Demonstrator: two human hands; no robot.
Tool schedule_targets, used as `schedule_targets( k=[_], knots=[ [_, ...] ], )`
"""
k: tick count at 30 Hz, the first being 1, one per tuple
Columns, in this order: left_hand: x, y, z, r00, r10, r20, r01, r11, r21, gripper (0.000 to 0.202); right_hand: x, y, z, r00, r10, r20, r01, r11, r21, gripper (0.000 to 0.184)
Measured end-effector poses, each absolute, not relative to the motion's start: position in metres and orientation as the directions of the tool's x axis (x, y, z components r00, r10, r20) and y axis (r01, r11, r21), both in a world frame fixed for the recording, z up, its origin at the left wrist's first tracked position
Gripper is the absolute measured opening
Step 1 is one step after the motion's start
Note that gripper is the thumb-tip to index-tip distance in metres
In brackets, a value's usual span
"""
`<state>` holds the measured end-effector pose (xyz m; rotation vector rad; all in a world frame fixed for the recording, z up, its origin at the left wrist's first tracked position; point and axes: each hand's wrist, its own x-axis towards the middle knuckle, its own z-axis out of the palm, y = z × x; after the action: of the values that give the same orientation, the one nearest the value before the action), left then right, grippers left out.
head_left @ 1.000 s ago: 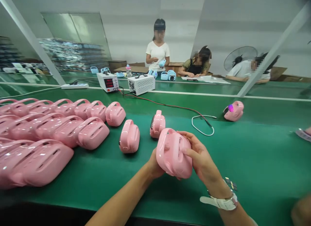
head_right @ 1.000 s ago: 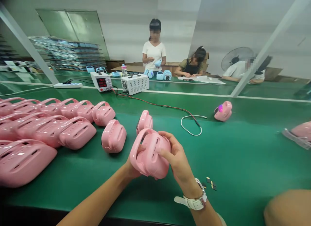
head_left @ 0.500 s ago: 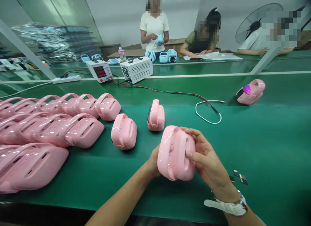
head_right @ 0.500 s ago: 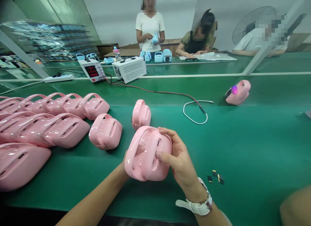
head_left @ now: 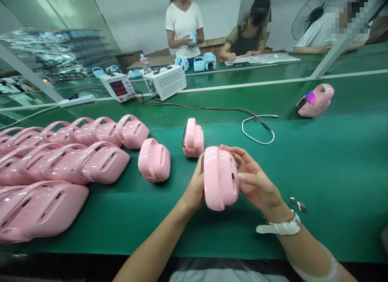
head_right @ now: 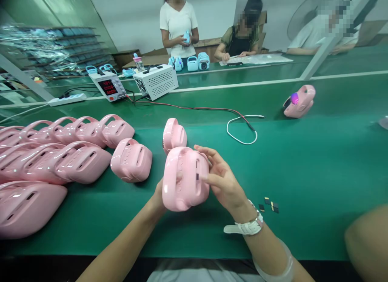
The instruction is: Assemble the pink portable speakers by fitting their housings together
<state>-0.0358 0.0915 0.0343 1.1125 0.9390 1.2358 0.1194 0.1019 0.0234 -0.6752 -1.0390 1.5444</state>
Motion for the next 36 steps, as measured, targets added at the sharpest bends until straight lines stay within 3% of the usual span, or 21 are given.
schedule_targets(
  k=[4, 7, 11, 13, 16, 21, 25, 31, 36],
  knots=[
    [-0.044, 0.091, 0.025, -0.013, 0.954, 0.299, -0.031, -0.299, 0.954, 0.079, 0.119, 0.098, 0.022, -0.055, 0.973, 0.224, -0.230, 0.206, -0.951, 0.010],
    [-0.048, 0.090, 0.022, -0.057, 0.893, 0.447, 0.118, -0.439, 0.891, 0.083, 0.116, 0.094, 0.023, -0.018, 0.962, 0.272, -0.085, 0.269, -0.959, 0.014],
    [-0.047, 0.089, 0.021, -0.059, 0.857, 0.513, 0.212, -0.491, 0.845, 0.084, 0.114, 0.090, 0.026, -0.057, 0.966, 0.252, -0.011, 0.252, -0.968, 0.022],
    [-0.045, 0.090, 0.019, -0.051, 0.853, 0.519, 0.212, -0.499, 0.840, 0.084, 0.115, 0.090, 0.027, -0.070, 0.961, 0.267, 0.033, 0.269, -0.962, 0.026],
    [-0.044, 0.093, 0.016, -0.070, 0.846, 0.528, 0.149, -0.515, 0.844, 0.082, 0.122, 0.091, 0.026, 0.042, 0.955, 0.294, 0.064, 0.291, -0.955, 0.026],
    [-0.043, 0.096, 0.013, -0.095, 0.881, 0.463, 0.097, -0.455, 0.885, 0.083, 0.139, 0.096, 0.027, 0.224, 0.962, 0.156, -0.086, 0.179, -0.980, 0.033],
    [-0.043, 0.095, 0.015, -0.071, 0.899, 0.433, 0.116, -0.423, 0.899, 0.081, 0.144, 0.099, 0.033, 0.212, 0.973, 0.094, -0.127, 0.122, -0.984, 0.040],
    [-0.043, 0.096, 0.018, -0.034, 0.930, 0.366, 0.084, -0.362, 0.928, 0.078, 0.134, 0.127, 0.045, 0.090, 0.987, 0.136, -0.100, 0.145, -0.984, 0.043],
    [-0.046, 0.099, 0.018, -0.050, 0.940, 0.336, 0.076, -0.332, 0.940, 0.076, 0.126, 0.144, 0.046, 0.040, 0.998, 0.038, -0.201, 0.046, -0.979, 0.049]
  ],
)
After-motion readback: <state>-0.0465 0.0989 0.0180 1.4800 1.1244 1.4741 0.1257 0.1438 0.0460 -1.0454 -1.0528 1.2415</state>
